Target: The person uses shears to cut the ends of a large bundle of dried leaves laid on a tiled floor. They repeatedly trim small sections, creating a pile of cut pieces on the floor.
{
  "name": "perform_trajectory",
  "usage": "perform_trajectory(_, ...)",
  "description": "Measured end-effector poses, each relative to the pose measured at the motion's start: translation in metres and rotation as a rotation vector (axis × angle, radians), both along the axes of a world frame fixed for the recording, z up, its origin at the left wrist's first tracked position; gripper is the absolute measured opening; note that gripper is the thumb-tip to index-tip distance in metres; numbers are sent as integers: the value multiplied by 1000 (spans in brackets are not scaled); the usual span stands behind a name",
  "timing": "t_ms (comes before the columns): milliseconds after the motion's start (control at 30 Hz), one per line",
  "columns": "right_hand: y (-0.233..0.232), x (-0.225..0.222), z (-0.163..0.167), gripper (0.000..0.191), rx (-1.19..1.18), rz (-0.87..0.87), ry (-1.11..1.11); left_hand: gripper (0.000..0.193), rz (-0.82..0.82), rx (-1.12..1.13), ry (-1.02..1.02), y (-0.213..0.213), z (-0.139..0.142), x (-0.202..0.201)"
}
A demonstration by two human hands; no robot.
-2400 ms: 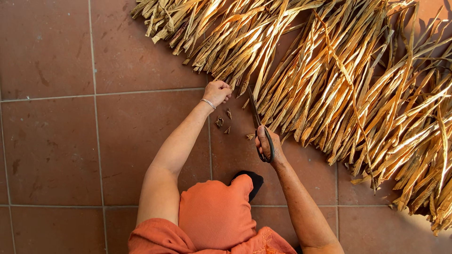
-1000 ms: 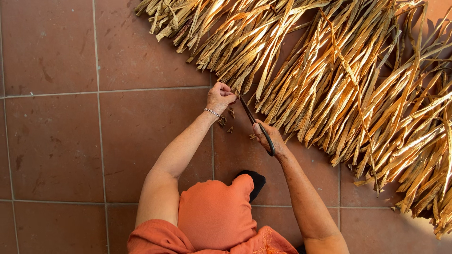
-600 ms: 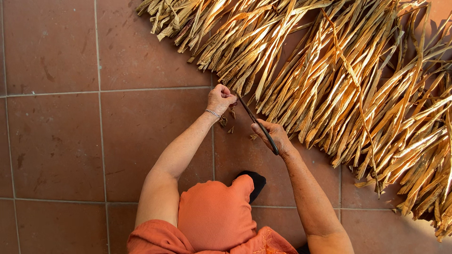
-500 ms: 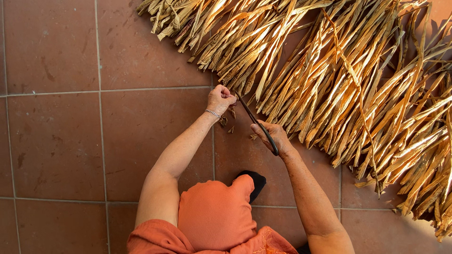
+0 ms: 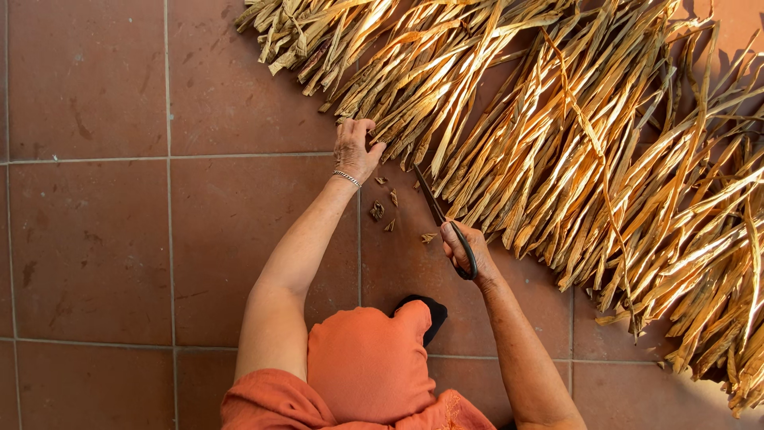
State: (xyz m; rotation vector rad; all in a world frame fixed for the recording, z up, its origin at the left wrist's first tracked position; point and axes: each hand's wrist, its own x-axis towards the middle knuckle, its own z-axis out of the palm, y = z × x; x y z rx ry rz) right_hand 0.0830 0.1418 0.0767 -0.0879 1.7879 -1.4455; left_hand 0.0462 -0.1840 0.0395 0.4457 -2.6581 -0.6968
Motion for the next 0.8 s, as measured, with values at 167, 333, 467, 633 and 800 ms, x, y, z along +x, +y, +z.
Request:
perform_trajectory(167,1,2,8,54,-20,-45,16,38,-1,-51,-57,1,-4,-17)
perform_trajectory(333,0,1,11,52,-38,-66,1,27,64,391,-219,-15,-11,-24)
perform_trajectory(467,-3,4,10,51,-57,-70,-19,26,147,800,-241,-22,-7,-17)
perform_trajectory(633,-9,6,8,52,-129,-50,14,21,148,1302,-343,-15,7,-10)
perform_trajectory(800,-17,3,5,59,-70,-40,-35,30,150,1226,-331,-3,6,-6)
